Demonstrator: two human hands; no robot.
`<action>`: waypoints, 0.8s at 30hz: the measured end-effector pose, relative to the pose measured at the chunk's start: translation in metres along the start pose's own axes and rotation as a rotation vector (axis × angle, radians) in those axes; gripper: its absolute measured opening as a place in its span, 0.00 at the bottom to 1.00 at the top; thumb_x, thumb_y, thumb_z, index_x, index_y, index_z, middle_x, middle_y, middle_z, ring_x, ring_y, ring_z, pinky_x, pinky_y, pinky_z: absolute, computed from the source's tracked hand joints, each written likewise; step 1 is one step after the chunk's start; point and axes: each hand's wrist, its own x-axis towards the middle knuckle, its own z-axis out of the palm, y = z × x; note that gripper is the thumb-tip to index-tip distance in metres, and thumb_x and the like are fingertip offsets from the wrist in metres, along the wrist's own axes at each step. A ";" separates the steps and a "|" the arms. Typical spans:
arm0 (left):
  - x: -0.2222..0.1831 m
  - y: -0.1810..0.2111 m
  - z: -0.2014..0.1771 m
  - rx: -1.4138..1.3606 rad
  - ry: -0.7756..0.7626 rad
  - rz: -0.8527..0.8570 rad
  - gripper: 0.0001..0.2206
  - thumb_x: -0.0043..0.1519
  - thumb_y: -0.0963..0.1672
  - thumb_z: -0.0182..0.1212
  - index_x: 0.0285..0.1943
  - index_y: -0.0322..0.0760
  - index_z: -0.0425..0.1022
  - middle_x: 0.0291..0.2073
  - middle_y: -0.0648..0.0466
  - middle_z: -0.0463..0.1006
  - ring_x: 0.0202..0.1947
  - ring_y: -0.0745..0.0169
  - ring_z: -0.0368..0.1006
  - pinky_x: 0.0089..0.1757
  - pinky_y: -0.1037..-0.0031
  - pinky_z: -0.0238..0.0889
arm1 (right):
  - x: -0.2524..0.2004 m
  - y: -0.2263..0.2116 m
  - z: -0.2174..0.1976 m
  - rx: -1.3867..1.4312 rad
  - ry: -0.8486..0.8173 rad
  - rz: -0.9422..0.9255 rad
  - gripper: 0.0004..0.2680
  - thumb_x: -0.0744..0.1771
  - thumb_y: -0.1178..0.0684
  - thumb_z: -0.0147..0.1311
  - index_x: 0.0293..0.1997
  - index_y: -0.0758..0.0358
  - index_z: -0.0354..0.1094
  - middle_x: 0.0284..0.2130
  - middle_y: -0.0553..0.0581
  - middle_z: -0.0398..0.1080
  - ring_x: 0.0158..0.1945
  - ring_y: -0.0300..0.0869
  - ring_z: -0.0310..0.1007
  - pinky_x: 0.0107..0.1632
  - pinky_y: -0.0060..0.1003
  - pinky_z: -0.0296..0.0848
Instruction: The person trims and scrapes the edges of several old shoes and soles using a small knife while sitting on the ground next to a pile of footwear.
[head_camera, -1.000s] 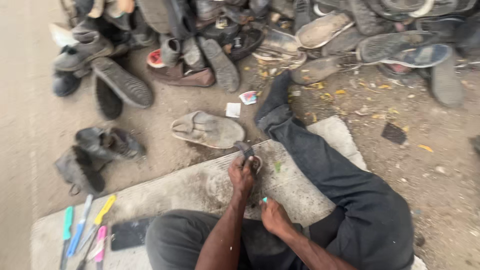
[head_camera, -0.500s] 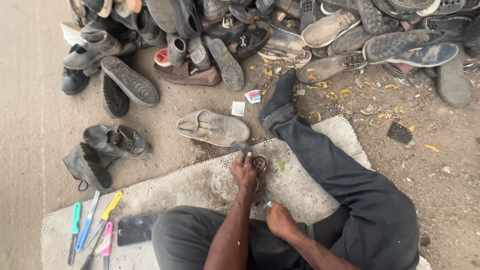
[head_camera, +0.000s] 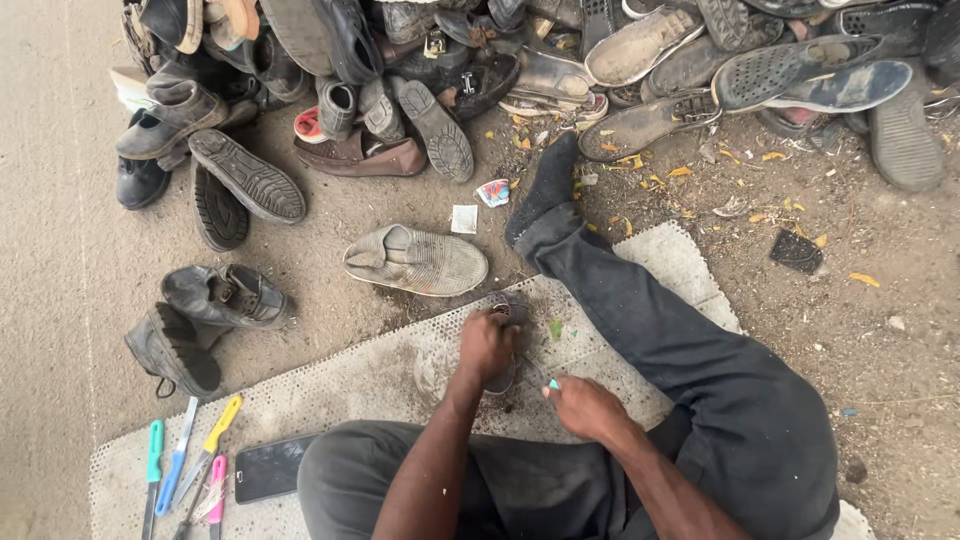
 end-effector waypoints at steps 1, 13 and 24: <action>-0.001 -0.004 0.002 -0.026 -0.009 -0.016 0.09 0.58 0.46 0.63 0.39 0.38 0.86 0.32 0.46 0.81 0.36 0.50 0.72 0.44 0.60 0.66 | 0.001 -0.002 -0.004 0.064 -0.056 0.054 0.16 0.71 0.40 0.43 0.41 0.64 0.71 0.34 0.65 0.74 0.40 0.56 0.74 0.46 0.53 0.70; -0.017 0.016 0.005 -0.099 0.176 0.063 0.08 0.60 0.43 0.65 0.41 0.31 0.79 0.36 0.45 0.77 0.41 0.44 0.70 0.46 0.58 0.60 | 0.042 0.013 0.017 0.221 -0.037 0.035 0.17 0.71 0.40 0.43 0.34 0.64 0.68 0.24 0.54 0.67 0.30 0.42 0.69 0.41 0.47 0.69; -0.013 -0.005 0.029 -0.050 0.267 0.102 0.07 0.65 0.43 0.58 0.45 0.34 0.75 0.44 0.45 0.79 0.47 0.43 0.72 0.52 0.54 0.58 | 0.038 -0.012 0.015 0.528 -0.196 0.286 0.16 0.72 0.42 0.42 0.35 0.65 0.66 0.18 0.56 0.60 0.20 0.45 0.59 0.26 0.47 0.60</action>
